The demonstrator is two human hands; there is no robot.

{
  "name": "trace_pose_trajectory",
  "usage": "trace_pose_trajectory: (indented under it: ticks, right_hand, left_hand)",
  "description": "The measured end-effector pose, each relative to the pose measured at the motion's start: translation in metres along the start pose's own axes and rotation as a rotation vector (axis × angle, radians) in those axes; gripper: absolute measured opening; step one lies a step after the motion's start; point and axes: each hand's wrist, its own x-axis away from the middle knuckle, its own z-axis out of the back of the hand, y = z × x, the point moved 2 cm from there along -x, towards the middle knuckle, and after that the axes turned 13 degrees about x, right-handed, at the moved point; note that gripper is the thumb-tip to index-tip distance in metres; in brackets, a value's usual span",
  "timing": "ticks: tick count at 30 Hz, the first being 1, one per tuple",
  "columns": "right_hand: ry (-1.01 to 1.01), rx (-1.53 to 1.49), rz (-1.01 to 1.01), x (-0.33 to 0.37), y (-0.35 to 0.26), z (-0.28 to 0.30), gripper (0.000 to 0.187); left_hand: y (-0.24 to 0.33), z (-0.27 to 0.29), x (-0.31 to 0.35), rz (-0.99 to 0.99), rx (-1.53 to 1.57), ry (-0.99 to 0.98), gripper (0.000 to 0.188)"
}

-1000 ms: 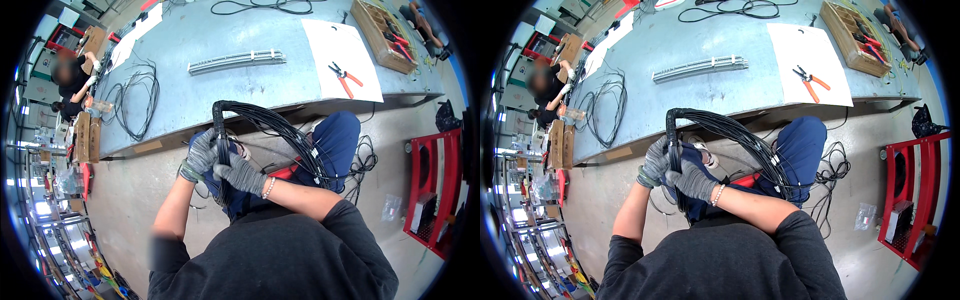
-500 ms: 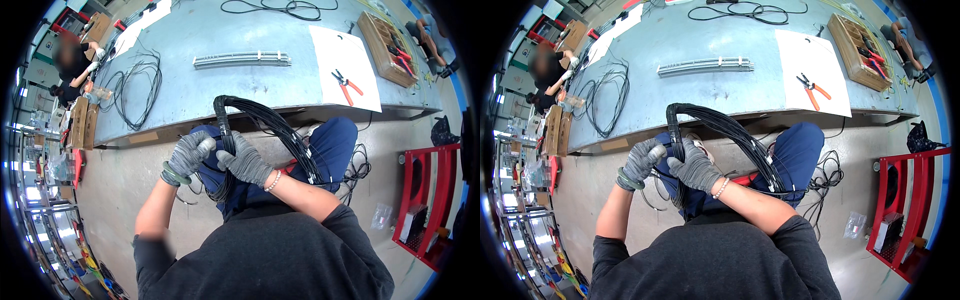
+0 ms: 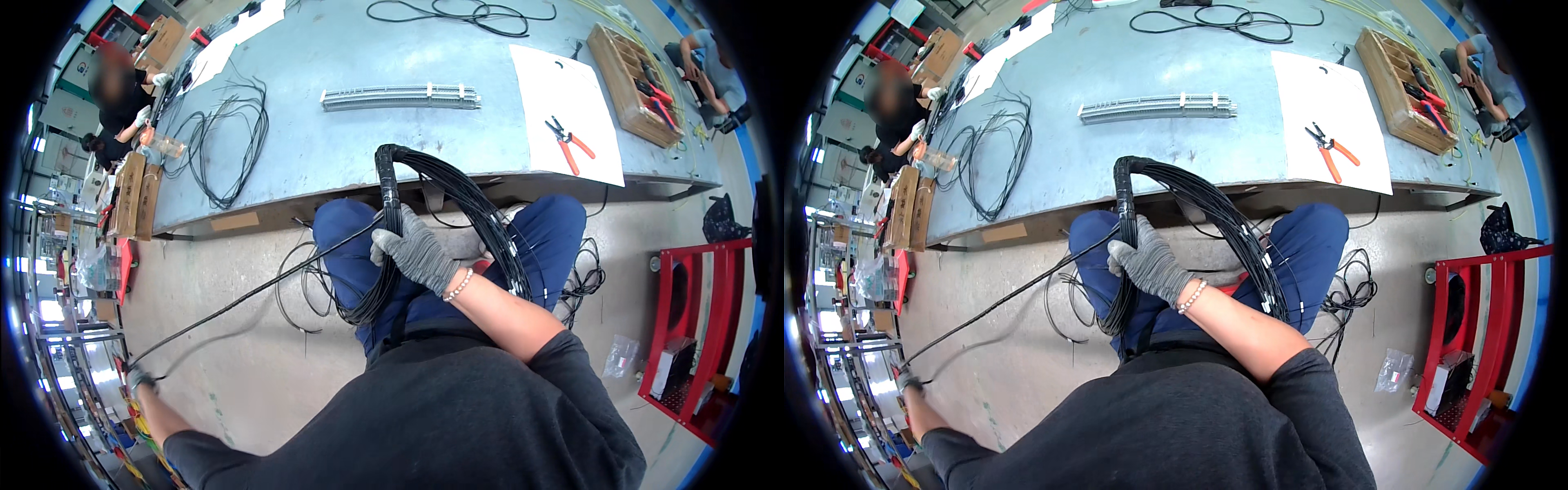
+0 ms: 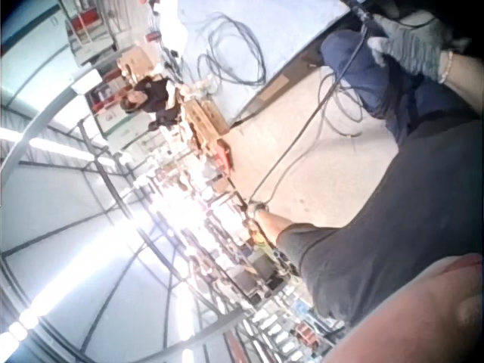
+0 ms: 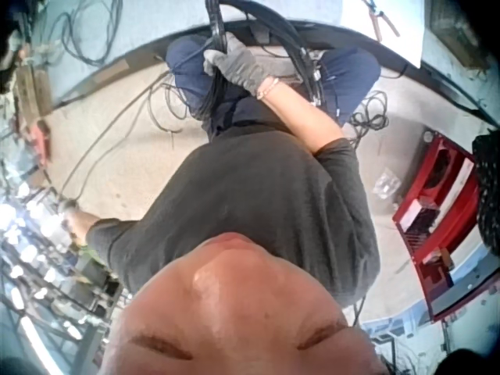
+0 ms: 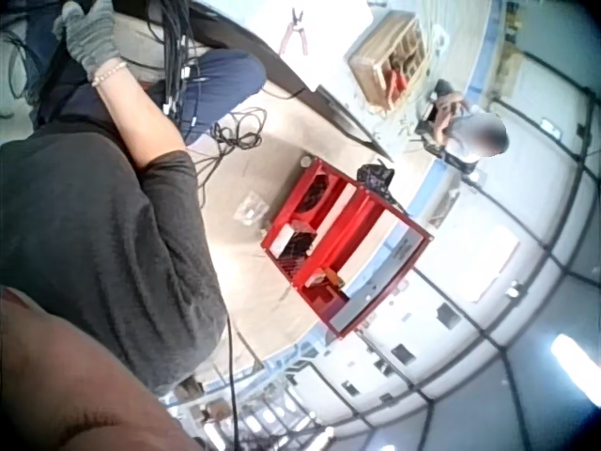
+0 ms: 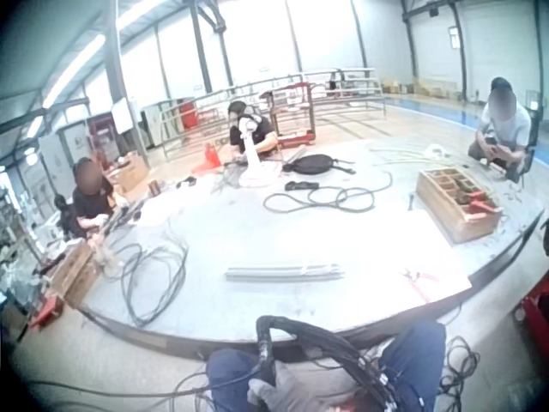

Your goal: The person gathers a bundle of black cables, aligns them, and secures them with zip ties while seated at a workbench. They then place the bundled cables onto a metal rack on the table.

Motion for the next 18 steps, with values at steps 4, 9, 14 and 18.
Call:
trace_pose_trajectory:
  ticks: [4,9,14,18]
  right_hand:
    - [-0.006,-0.035,-0.049,-0.004,0.002,-0.013,0.023]
    - [-0.045,-0.026,-0.019,-0.004,0.005,-0.021,0.022]
    - [-0.069,-0.052,-0.027,-0.003,0.004,-0.023,0.024]
    - [-0.058,-0.092,-0.069,-0.005,0.008,-0.026,0.024]
  left_hand:
    - [-0.05,0.098,-0.007,-0.143,-0.05,0.549,0.04]
    - [-0.062,0.129,0.024,-0.589,-0.255,0.977,0.042]
    - [0.023,-0.038,0.133,-0.518,-0.764,-0.907,0.063]
    - [0.225,-0.085,0.339,-1.035,0.232,-0.786,0.051]
